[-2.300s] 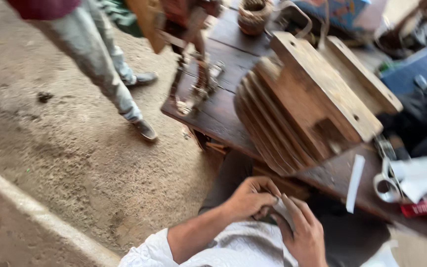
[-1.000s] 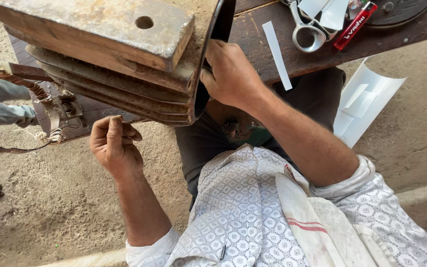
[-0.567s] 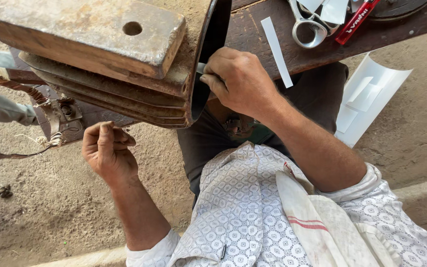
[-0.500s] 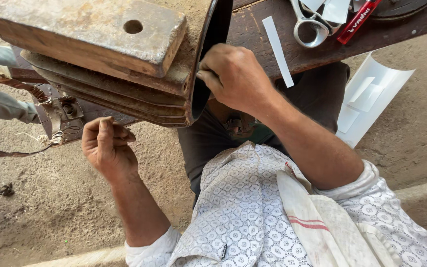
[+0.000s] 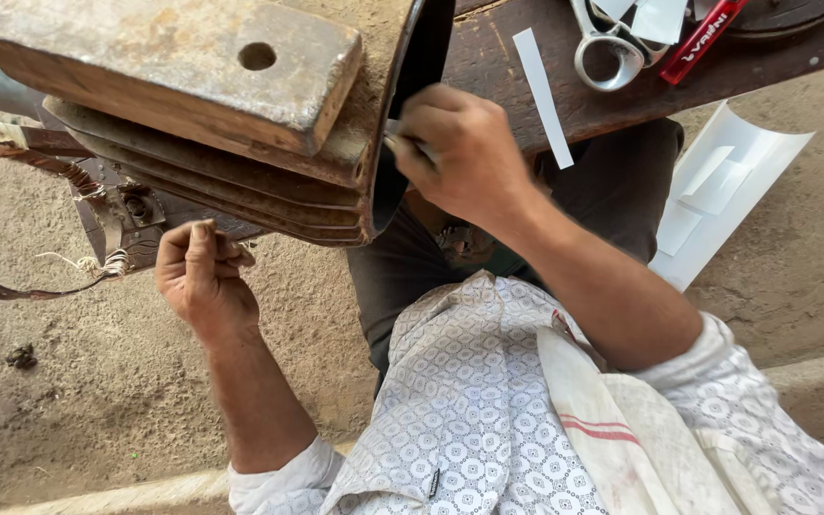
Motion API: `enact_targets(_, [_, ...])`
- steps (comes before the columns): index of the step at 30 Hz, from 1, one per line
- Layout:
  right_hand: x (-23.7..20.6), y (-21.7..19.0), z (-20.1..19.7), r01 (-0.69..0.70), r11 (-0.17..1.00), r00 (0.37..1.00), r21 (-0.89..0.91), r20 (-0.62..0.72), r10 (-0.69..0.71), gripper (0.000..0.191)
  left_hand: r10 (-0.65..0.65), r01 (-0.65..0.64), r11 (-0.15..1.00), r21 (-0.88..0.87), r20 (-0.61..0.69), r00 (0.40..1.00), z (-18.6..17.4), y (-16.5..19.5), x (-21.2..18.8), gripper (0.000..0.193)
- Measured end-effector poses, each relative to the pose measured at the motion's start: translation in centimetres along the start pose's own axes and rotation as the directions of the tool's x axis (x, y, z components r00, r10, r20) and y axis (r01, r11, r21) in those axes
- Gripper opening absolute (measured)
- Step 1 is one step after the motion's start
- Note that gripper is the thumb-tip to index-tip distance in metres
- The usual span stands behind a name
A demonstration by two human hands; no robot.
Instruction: The person folds small white paper strips and inserts them into the slots of a large, rusty cylindrical metal part. They use pliers to adjust the inserted strips and continue the process with additional strips.
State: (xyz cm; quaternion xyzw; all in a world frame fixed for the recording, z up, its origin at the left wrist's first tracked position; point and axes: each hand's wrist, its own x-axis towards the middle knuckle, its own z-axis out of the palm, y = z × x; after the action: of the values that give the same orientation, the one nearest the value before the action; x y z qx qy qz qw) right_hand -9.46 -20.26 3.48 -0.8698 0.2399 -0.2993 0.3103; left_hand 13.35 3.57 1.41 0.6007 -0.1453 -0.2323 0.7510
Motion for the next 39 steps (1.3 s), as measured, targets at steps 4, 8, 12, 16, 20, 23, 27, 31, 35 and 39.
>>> enact_targets(4, [0.7, -1.2, 0.1, 0.043, 0.996, 0.997, -0.081, -0.062, -0.048, 0.012, 0.053, -0.049, 0.998, -0.042, 0.097, 0.994, 0.7, 0.3, 0.7, 0.007])
enact_targets(8, [-1.2, -1.9, -3.6, 0.125, 0.988, 0.984, -0.094, -0.114, -0.135, 0.026, 0.038, -0.038, 0.999, 0.004, 0.077, 0.996, -0.5, 1.1, 0.6, 0.006])
enact_targets(12, [-2.5, -1.7, -4.6, 0.024, 0.998, 0.996, 0.059, -0.087, -0.018, 0.022, 0.025, -0.025, 1.0, -0.003, 0.043, 0.999, -1.4, 0.5, 0.7, 0.006])
enact_targets(16, [-2.7, -1.0, -3.7, 0.055, 0.994, 0.989, 0.096, -0.139, -0.041, 0.015, 0.028, -0.027, 1.0, -0.013, 0.069, 0.997, -1.6, 0.3, 1.2, 0.005])
enact_targets(20, [-2.9, -0.4, -2.7, 0.063, 0.989, 0.983, 0.133, -0.181, -0.038, 0.013, 0.038, -0.042, 0.999, 0.031, 0.103, 0.994, -2.4, 1.2, 1.6, 0.005])
enact_targets(23, [-2.3, -0.2, -1.1, 0.096, 0.99, 0.972, 0.107, -0.223, -0.071, 0.013, 0.039, -0.047, 0.996, 0.081, 0.096, 0.995, -2.6, 1.5, 2.3, 0.007])
enact_targets(27, [-0.6, -0.1, 1.6, 0.122, 0.983, 0.962, 0.138, -0.261, -0.082, 0.015, 0.066, -0.075, 0.994, 0.084, 0.107, 0.992, -1.4, 1.5, 4.5, 0.01])
enact_targets(31, [-0.5, 0.2, 1.7, 0.061, 0.972, 0.979, 0.228, -0.203, -0.014, 0.016, 0.138, -0.137, 0.99, -0.017, 0.133, 0.981, 0.5, 1.9, 7.7, 0.008])
enact_targets(35, [-0.8, 0.7, 1.1, -0.006, 0.966, 0.985, 0.259, -0.168, 0.051, 0.017, 0.04, -0.037, 0.994, -0.102, 0.032, 0.999, 1.4, 3.0, 10.6, 0.025])
enact_targets(39, [-0.7, 0.6, 1.5, -0.008, 0.96, 0.984, 0.28, -0.168, 0.057, 0.014, -0.065, 0.069, 0.997, -0.019, 0.176, 0.982, 3.0, 2.9, 14.1, 0.039])
